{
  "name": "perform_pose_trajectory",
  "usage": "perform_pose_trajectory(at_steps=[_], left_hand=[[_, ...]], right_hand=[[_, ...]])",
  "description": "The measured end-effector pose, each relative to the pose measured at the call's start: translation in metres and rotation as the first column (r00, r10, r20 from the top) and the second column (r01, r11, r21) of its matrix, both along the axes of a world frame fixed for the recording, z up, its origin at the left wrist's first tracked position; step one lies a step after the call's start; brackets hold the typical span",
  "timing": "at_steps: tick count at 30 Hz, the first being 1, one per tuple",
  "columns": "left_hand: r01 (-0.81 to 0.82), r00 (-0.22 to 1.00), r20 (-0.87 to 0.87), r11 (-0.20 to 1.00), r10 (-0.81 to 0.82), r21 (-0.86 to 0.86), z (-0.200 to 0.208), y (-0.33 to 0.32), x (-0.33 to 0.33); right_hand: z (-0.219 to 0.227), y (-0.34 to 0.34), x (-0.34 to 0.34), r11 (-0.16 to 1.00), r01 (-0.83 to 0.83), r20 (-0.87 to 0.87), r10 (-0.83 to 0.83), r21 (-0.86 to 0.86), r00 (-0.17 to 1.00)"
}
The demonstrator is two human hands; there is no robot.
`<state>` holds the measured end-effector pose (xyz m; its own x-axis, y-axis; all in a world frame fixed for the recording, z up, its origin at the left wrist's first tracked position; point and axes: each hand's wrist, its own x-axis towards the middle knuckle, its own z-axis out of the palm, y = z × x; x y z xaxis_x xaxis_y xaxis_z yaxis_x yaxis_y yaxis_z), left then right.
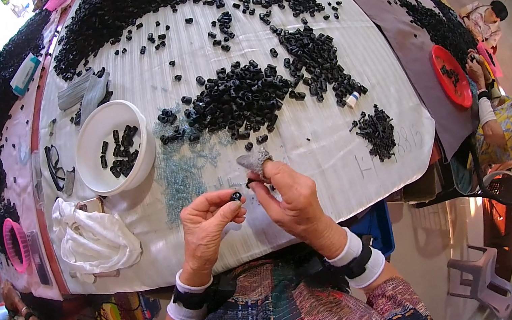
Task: Sort and inspect small black manufacturing components at a shared work table.
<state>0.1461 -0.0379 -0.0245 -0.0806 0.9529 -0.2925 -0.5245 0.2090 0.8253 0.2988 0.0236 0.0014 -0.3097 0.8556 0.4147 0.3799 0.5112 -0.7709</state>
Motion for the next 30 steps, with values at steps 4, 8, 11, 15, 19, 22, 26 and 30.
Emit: perform_pose_trajectory(at_steps=[4,8,11,15,19,22,26,30], left_hand=[[0.021,0.999,-0.034,0.999,-0.020,0.033,0.005,-0.002,0.004],[0.034,0.998,-0.050,0.999,-0.032,0.038,0.006,-0.003,0.009],[0.040,0.996,-0.078,0.998,-0.037,0.040,0.006,-0.004,0.011],[0.002,0.995,-0.101,1.000,0.001,0.025,0.009,-0.003,0.016],[-0.005,0.995,-0.098,0.999,0.008,0.033,0.007,-0.002,0.018],[-0.002,0.994,-0.110,1.000,0.005,0.022,0.004,-0.003,0.018],[0.016,0.989,-0.145,0.999,-0.021,-0.036,0.004,-0.002,0.018],[0.055,0.979,-0.188,0.993,-0.074,-0.104,0.004,-0.001,0.015]], right_hand=[[0.011,-0.006,0.001,0.997,-0.073,-0.072,0.072,-0.005,0.995],[0.005,-0.008,0.006,0.996,-0.075,-0.051,0.077,0.054,0.996],[0.002,-0.008,0.007,0.993,-0.068,-0.046,0.072,0.094,0.996],[-0.001,-0.008,0.010,0.989,-0.070,0.017,0.069,0.133,0.998],[-0.001,-0.008,0.010,0.982,-0.069,0.029,0.065,0.176,0.997],[0.000,-0.009,0.011,0.982,-0.102,0.066,0.093,0.159,0.994],[-0.003,-0.010,0.011,0.980,-0.119,0.139,0.097,0.161,0.985],[-0.007,-0.012,0.010,0.981,-0.130,0.185,0.102,0.144,0.977]])
